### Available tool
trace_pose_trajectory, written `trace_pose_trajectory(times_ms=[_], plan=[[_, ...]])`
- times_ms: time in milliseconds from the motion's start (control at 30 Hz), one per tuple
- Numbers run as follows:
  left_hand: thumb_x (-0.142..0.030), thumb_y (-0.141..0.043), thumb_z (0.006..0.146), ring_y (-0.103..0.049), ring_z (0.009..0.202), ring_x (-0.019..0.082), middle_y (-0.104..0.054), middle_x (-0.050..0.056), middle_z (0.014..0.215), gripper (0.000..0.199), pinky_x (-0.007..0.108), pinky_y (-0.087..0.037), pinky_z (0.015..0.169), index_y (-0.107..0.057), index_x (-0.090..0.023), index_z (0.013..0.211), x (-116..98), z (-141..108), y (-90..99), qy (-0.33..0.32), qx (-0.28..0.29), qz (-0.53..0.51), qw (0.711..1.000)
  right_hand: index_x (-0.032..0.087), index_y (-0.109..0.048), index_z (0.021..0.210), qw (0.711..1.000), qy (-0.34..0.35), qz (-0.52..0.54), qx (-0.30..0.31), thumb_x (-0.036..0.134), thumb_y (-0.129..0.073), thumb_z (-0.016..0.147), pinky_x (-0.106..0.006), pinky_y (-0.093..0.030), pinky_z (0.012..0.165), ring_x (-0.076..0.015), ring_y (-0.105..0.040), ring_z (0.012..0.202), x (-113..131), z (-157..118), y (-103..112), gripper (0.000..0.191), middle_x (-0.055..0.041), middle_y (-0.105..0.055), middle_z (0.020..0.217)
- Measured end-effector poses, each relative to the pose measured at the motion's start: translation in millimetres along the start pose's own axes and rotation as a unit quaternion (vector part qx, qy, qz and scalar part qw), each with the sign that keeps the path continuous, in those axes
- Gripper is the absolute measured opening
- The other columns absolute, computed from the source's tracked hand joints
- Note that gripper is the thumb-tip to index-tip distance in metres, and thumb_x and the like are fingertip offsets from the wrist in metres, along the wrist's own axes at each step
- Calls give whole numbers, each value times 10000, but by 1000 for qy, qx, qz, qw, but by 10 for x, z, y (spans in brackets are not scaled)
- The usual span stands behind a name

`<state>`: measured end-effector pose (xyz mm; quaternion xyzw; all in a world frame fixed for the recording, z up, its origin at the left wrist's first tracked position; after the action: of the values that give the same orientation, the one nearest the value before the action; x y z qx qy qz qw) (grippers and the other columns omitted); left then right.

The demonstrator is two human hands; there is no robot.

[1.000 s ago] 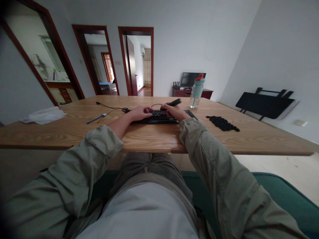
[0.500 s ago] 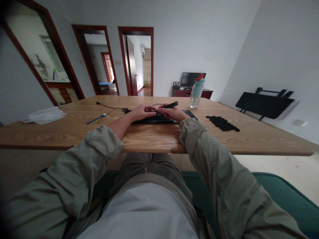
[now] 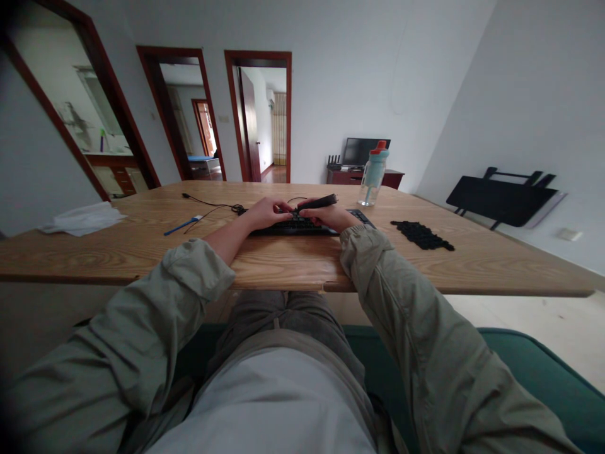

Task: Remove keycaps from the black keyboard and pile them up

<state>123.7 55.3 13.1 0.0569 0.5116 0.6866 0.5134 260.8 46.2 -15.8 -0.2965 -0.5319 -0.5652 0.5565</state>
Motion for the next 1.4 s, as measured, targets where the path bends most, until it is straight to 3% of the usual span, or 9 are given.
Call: trace_pose_trajectory(times_ms=[333,567,733,933,1200,1400], plan=[[-318,-684,798,-635,747,162,-740,73,851,250,278,-471,694,-750,-119,934,3,11,15,-8,-11,-23,1000,172,-684,1033,1000,3,0,-7,329,-779,677,-200,-322,449,-69,-435,534,55,-43,-2,400,44,-530,619],[-308,-689,808,-610,741,149,-727,74,844,232,281,-487,742,-743,-123,939,-60,-11,116,-5,-49,-1,999,185,-651,1030,999,-11,34,-29,315,-776,701,-172,-322,425,-57,-429,504,51,-50,24,375,50,-515,621],[-373,-685,809,-612,759,150,-721,73,913,347,273,-487,735,-720,-131,1055,3,12,107,-10,-54,13,998,181,-625,911,996,-8,45,-72,332,-727,762,-165,-327,419,-46,-448,498,78,-43,117,236,16,-596,718],[-340,-632,832,-622,789,156,-717,79,961,335,278,-499,769,-711,-125,1077,72,16,112,1,-57,20,998,156,-630,890,987,-14,-35,-155,310,-628,839,-164,-322,407,-48,-468,497,69,-46,364,162,-21,-641,779],[-275,-599,834,-626,804,159,-724,76,965,271,286,-504,808,-723,-126,1023,49,2,93,18,-35,31,999,159,-690,945,968,-3,-210,-135,322,-674,808,-197,-390,442,-70,-489,496,108,-20,317,214,-21,-661,752],[-269,-599,827,-631,808,172,-730,84,959,268,305,-506,812,-727,-122,1011,46,-2,87,22,-29,26,999,170,-712,981,963,-29,-241,-120,333,-708,778,-219,-377,448,-96,-508,500,95,-61,305,260,-12,-626,661]])
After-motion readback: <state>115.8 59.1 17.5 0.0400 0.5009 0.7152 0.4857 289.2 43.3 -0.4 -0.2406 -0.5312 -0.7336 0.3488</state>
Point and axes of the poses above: each hand's wrist, its own z-axis towards the middle knuckle, its own y-axis out of the back of the hand, x = y × z, the point moved 10 cm from there along z, towards the middle knuckle
